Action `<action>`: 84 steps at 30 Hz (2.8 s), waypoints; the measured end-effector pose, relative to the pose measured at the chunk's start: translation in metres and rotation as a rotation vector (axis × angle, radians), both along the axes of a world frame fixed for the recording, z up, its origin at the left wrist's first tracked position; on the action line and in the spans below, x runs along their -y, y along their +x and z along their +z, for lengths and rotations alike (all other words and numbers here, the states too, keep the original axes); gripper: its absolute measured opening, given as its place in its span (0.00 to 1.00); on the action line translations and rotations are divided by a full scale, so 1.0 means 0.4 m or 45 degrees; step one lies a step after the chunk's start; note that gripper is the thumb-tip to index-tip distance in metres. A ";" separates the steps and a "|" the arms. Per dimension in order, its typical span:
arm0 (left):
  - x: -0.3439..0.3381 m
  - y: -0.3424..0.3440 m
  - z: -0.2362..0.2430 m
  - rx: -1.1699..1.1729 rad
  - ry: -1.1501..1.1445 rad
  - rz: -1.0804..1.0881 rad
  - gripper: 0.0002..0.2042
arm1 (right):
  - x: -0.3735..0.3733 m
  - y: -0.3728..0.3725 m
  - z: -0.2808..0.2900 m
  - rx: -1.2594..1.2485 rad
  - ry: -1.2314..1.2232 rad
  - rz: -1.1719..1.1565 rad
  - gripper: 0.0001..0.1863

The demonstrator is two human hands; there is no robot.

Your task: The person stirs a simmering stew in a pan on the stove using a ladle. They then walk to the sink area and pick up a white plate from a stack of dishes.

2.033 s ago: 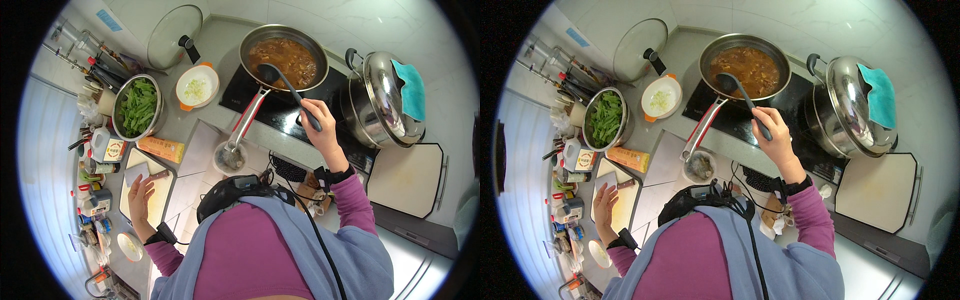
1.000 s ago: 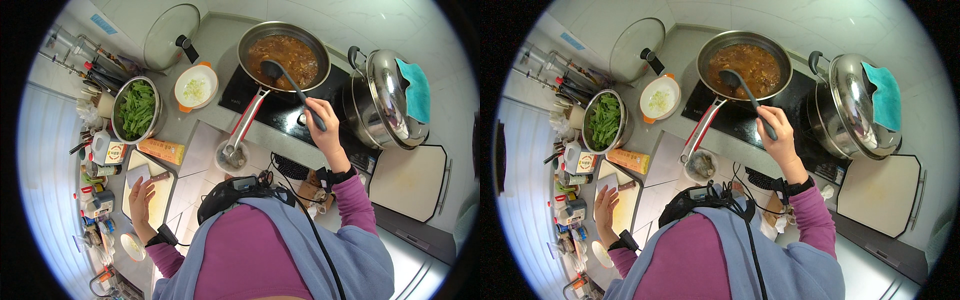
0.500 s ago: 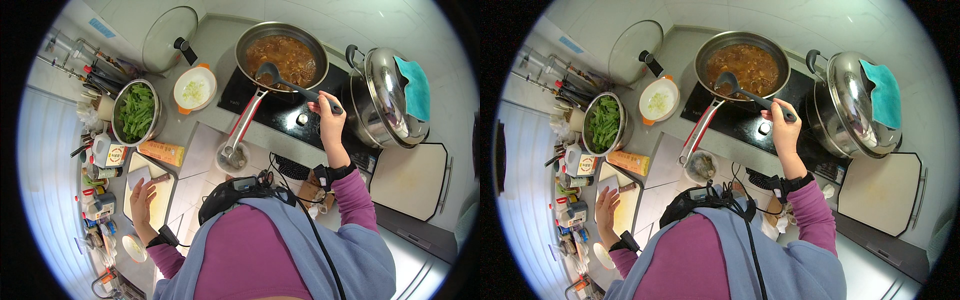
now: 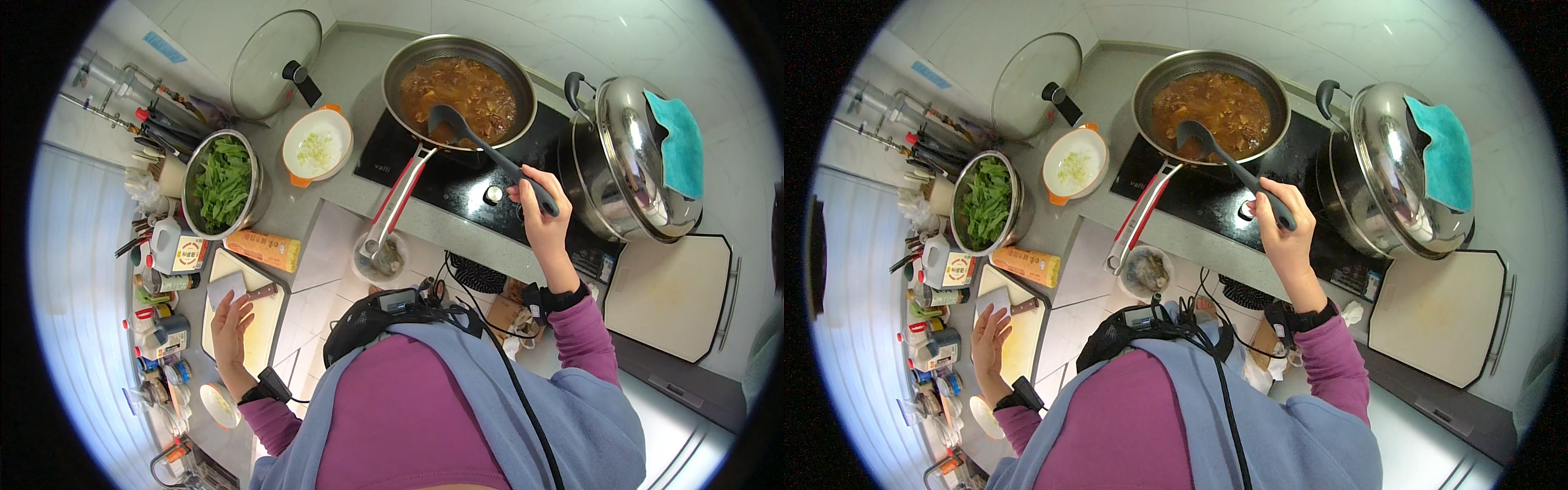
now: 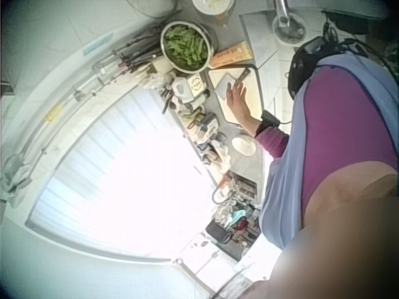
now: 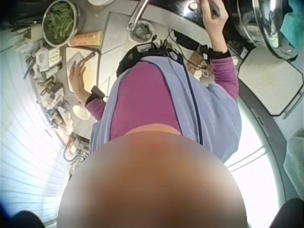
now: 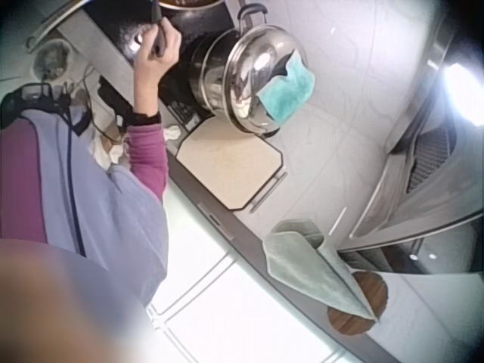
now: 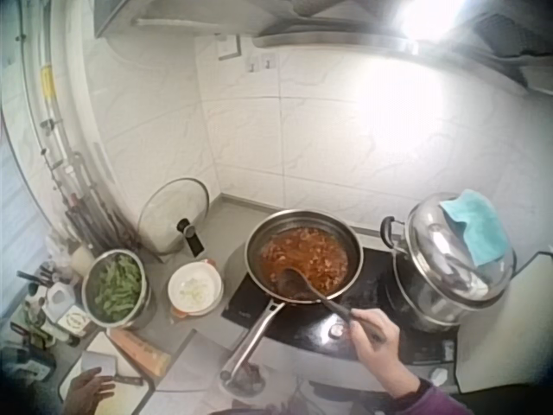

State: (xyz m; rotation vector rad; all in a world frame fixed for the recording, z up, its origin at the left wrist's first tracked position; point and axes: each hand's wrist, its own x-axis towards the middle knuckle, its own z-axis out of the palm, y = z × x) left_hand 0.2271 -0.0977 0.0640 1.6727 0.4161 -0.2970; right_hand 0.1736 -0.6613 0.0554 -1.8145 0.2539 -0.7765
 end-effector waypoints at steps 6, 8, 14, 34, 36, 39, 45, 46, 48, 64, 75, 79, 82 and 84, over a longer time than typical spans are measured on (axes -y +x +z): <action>0.007 0.001 -0.003 -0.004 -0.017 0.000 0.22 | 0.009 -0.019 0.022 -0.012 0.313 -0.048 0.11; 0.011 0.001 -0.004 0.008 -0.019 -0.014 0.22 | 0.019 -0.014 0.028 -0.017 0.489 -0.085 0.12; 0.012 0.004 -0.012 0.006 -0.050 -0.026 0.21 | 0.028 0.030 0.015 -0.015 0.779 -0.212 0.12; 0.004 -0.015 -0.026 -0.001 -0.044 0.007 0.22 | 0.082 0.028 0.038 -0.054 0.788 -0.287 0.14; 0.004 -0.014 -0.026 0.007 -0.052 0.002 0.22 | 0.098 0.038 0.044 -0.076 0.819 -0.300 0.14; 0.000 -0.018 -0.035 0.010 -0.072 0.003 0.22 | 0.109 0.049 0.046 -0.073 0.859 -0.297 0.13; -0.015 -0.037 -0.054 -0.004 -0.103 0.034 0.22 | 0.113 0.084 0.045 -0.084 0.857 -0.292 0.12; -0.017 -0.038 -0.055 -0.008 -0.102 0.039 0.22 | 0.111 0.091 0.048 -0.083 0.844 -0.290 0.12; -0.021 -0.042 -0.058 -0.008 -0.102 0.048 0.21 | 0.103 0.105 0.055 -0.070 0.790 -0.259 0.11; -0.051 -0.042 -0.065 0.005 -0.151 0.103 0.20 | -0.115 0.172 0.091 -0.015 0.323 -0.137 0.10; -0.084 0.034 -0.100 0.011 -0.219 0.012 0.21 | -0.261 0.137 0.108 0.129 -0.747 -0.182 0.11; -0.100 0.050 -0.101 0.006 -0.237 -0.007 0.21 | -0.288 0.132 0.105 0.135 -0.839 -0.155 0.14; -0.112 0.055 -0.103 -0.003 -0.246 -0.016 0.21 | -0.301 0.125 0.101 0.141 -0.887 -0.149 0.15; -0.122 0.055 -0.103 -0.007 -0.243 -0.017 0.20 | -0.309 0.119 0.099 0.140 -0.898 -0.141 0.15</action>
